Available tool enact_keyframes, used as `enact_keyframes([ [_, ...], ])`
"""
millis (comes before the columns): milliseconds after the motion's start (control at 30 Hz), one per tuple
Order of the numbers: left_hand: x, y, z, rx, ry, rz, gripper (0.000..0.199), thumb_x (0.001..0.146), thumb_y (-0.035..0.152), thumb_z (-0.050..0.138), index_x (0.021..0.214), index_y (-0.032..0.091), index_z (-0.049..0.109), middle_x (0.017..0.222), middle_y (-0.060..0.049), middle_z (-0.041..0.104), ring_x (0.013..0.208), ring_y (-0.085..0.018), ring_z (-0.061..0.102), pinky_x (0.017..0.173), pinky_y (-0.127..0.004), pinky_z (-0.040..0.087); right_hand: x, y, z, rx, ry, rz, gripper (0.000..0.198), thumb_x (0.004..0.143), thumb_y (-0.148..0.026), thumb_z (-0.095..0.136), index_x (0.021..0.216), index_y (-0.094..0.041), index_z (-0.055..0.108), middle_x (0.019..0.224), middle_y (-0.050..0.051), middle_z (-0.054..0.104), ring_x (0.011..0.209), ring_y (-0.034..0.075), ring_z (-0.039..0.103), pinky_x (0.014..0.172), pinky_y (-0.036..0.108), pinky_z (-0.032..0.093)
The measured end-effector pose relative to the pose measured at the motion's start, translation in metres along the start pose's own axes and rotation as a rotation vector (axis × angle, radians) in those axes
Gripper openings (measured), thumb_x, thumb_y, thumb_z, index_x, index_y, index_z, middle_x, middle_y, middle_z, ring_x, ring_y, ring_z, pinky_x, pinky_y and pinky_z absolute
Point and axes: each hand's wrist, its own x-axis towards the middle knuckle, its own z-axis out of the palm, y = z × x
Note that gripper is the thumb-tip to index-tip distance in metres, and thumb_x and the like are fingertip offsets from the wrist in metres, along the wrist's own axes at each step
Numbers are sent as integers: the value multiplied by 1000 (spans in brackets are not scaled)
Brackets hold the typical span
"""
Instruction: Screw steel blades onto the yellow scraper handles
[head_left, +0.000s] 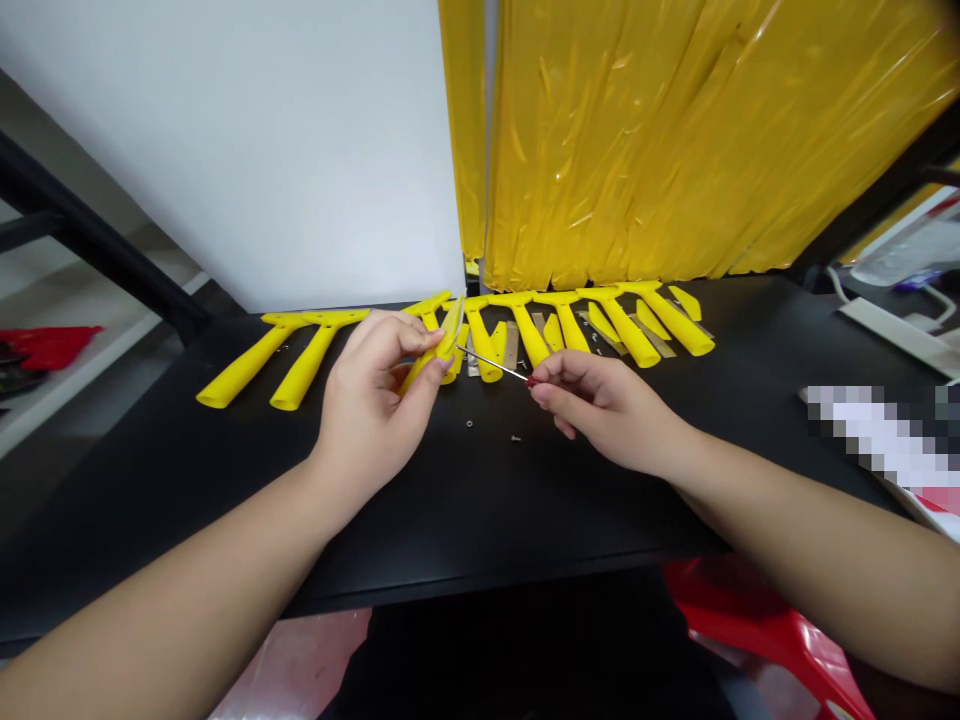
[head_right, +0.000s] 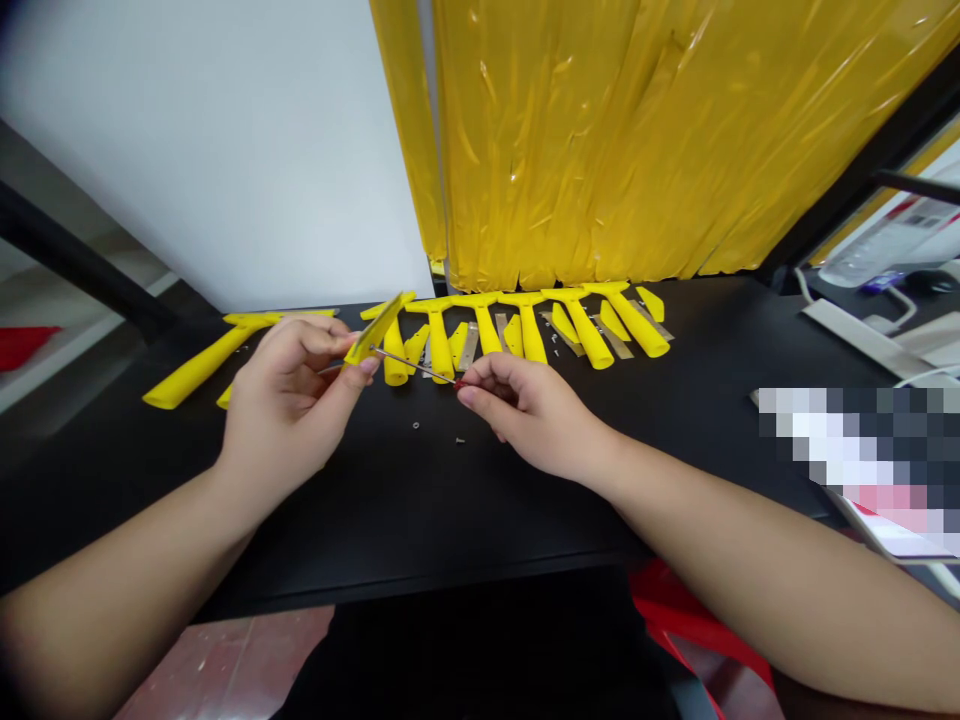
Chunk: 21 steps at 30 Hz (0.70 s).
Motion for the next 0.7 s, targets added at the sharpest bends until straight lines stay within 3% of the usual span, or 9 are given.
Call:
enact_keyframes([
  [167, 0, 1, 0, 6, -12, 3, 18, 94, 12, 73, 97, 25, 60, 108, -6, 62, 105, -21, 65, 82, -36, 62, 1, 7, -1, -180, 165, -228, 22, 98, -34, 75, 90, -24, 58, 87, 2, 62, 75, 17, 58, 66, 33, 46],
  [267, 0, 2, 1, 0, -16, -1, 18, 94, 15, 74, 97, 25, 59, 108, -6, 62, 105, -21, 65, 80, -35, 62, -1, 4, -2, -374, 249, -404, 23, 96, -25, 75, 84, -25, 56, 81, 0, 56, 74, 18, 53, 68, 35, 44],
  [333, 1, 2, 1, -1, -14, -7, 18, 95, 18, 74, 97, 25, 58, 108, -6, 61, 105, -22, 65, 77, -34, 62, -3, 1, -2, -428, 273, -437, 24, 96, -24, 76, 83, -24, 57, 79, 0, 56, 74, 18, 54, 69, 35, 44],
  [500, 1, 3, 2, 25, 19, 9, 24, 95, 25, 79, 96, 26, 55, 107, -5, 61, 102, -22, 66, 75, -35, 62, -2, 1, 2, -123, 194, -148, 30, 100, -49, 75, 90, -22, 64, 80, 2, 66, 65, 16, 60, 61, 34, 51],
  [600, 0, 5, 3, 19, -6, 0, 22, 96, 25, 78, 96, 26, 55, 106, -5, 61, 100, -21, 65, 78, -37, 62, 1, 3, 3, 90, 87, 34, 45, 107, -62, 57, 90, -21, 64, 60, -6, 45, 49, 12, 43, 48, 30, 43],
  [700, -1, 6, 3, 7, -20, 0, 21, 96, 24, 77, 96, 26, 56, 105, -5, 61, 100, -21, 65, 80, -37, 62, 2, 3, 2, 151, -20, 61, 41, 107, -62, 55, 100, -22, 62, 65, -8, 37, 53, 11, 38, 49, 28, 39],
])
